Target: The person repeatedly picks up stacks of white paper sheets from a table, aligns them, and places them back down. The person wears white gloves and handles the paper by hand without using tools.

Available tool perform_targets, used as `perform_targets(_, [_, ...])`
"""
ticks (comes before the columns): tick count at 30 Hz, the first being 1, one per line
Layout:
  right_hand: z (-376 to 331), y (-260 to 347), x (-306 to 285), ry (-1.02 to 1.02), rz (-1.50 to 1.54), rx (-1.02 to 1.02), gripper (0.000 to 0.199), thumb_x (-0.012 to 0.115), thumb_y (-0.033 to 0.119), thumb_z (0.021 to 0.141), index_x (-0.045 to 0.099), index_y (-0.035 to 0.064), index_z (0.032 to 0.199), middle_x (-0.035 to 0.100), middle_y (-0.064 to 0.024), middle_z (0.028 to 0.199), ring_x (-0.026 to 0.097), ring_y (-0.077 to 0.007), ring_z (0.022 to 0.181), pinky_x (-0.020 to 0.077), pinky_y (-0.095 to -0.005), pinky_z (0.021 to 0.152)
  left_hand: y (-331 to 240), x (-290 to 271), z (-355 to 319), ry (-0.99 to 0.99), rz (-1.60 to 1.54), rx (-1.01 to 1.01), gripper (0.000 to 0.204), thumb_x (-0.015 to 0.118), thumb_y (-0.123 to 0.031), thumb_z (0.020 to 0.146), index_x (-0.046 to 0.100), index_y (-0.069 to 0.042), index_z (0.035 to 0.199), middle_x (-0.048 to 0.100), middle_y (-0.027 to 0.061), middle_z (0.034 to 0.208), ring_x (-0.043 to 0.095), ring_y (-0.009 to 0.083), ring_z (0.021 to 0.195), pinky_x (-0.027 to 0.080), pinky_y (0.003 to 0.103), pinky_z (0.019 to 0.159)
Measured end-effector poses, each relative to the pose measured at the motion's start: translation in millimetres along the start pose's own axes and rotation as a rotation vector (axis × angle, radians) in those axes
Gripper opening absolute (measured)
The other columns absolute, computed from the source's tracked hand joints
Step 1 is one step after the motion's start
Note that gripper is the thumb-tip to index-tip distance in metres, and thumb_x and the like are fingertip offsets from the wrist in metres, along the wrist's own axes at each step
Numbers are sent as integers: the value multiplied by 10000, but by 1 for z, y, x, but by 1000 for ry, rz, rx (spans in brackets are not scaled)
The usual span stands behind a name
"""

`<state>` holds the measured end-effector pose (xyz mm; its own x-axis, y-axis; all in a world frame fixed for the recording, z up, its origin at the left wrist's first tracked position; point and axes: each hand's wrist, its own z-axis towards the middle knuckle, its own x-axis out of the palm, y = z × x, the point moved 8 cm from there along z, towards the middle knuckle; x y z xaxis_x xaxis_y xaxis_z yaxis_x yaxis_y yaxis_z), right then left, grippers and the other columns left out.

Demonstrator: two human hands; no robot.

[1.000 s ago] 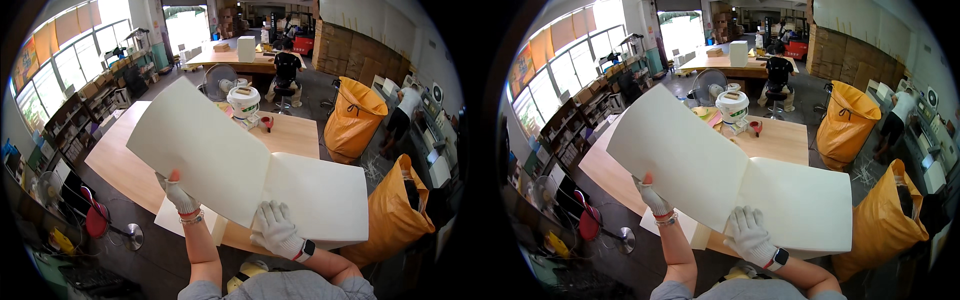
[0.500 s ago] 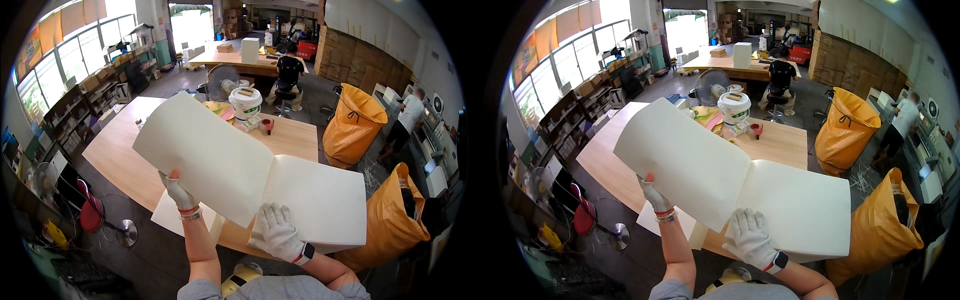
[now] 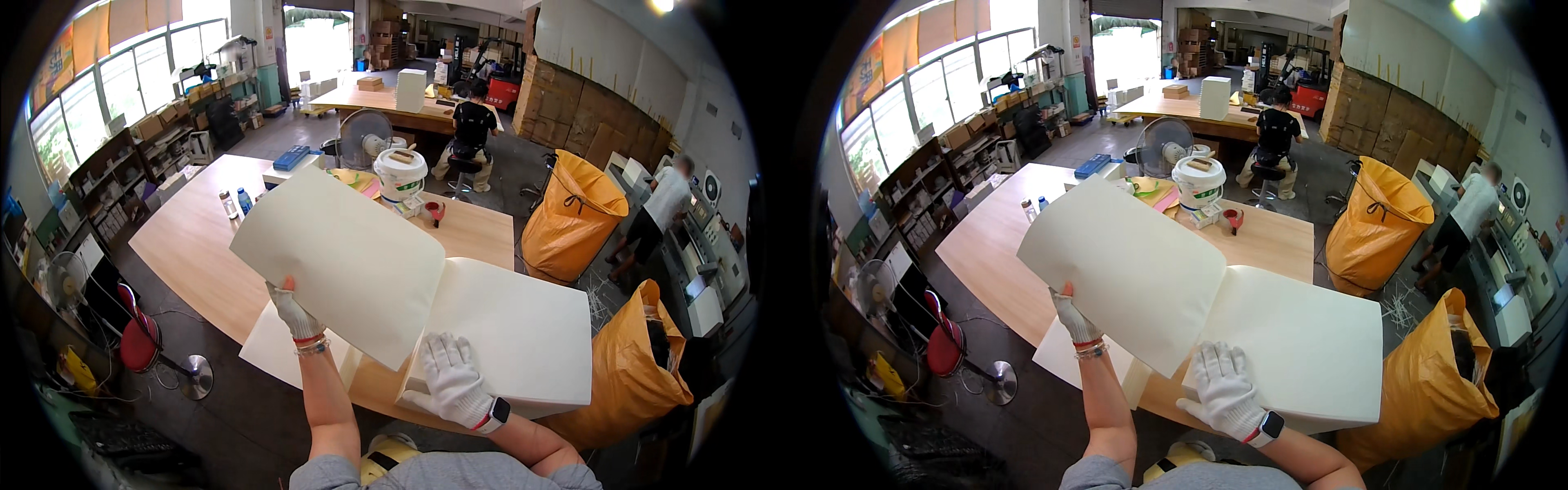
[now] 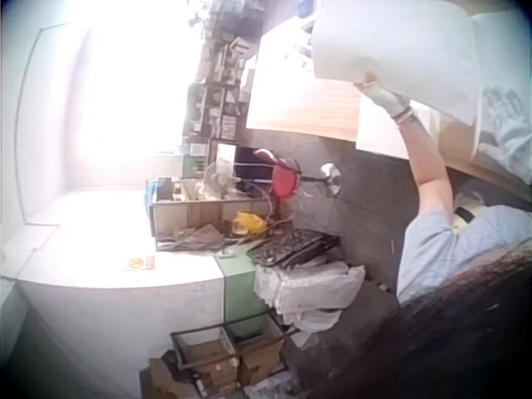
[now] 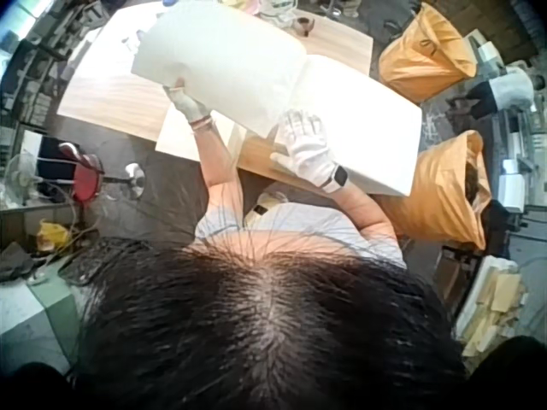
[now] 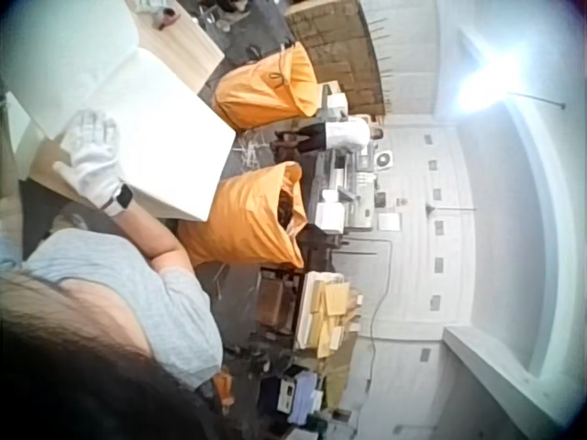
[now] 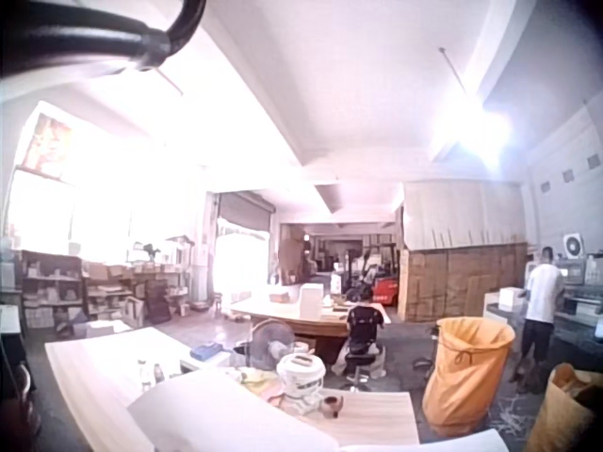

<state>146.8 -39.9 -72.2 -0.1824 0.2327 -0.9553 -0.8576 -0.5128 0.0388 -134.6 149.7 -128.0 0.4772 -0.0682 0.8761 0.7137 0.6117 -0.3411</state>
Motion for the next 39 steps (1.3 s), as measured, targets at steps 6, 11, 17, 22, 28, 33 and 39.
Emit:
perform_targets(6, [0,0,1,8,18,7,966,719,580,802,446,-121,1408,458,-338,1448,437,-508,1349,262,-635,1145,8,-8,6,-14,30,-37,391,530,-106,990,499,-72,1379,609,95,1301,645,272,1113,592,429,896])
perform_targets(11, [-1,0,1,-3,13,-2,966,716,585,800,455,-130,1396,459,-341,1445,438,-506,1346,265,-635,1142,17,-10,17,55,14,-85,387,515,-114,998,499,-90,1384,612,90,1294,648,272,1103,597,429,891])
perform_targets(17, [0,0,-4,-18,0,-2,971,722,592,793,467,-137,1382,480,-335,1423,466,-506,1315,294,-634,1123,20,6,28,93,-34,-132,408,612,-43,947,523,-85,1343,633,98,1251,669,275,1059,619,406,837])
perform_targets(22, [-2,-2,-1,-22,10,10,971,725,599,778,480,-122,1381,486,-317,1416,459,-496,1313,291,-631,1120,23,5,33,72,-7,-177,387,602,-51,950,534,-76,1330,644,101,1240,677,271,1044,622,411,830])
perform_targets(28, [-1,-1,-2,-35,8,7,985,721,612,791,468,-124,1395,489,-332,1422,484,-504,1309,314,-635,1119,38,-29,60,107,40,-266,382,562,-137,981,525,-65,1355,645,122,1256,681,276,1044,618,401,823])
perform_targets(33, [0,-2,-2,-26,5,11,948,712,618,797,510,-111,1368,498,-321,1421,480,-498,1314,310,-631,1125,7,-52,99,45,102,-243,416,500,-267,1026,541,-21,1359,665,129,1248,687,273,1036,604,399,848])
perform_targets(39, [3,-4,-5,9,80,43,923,686,604,832,486,-97,1399,500,-311,1416,464,-483,1326,306,-620,1130,-105,-19,120,44,381,98,415,573,-130,985,519,-37,1386,633,110,1302,675,303,1063,608,410,852])
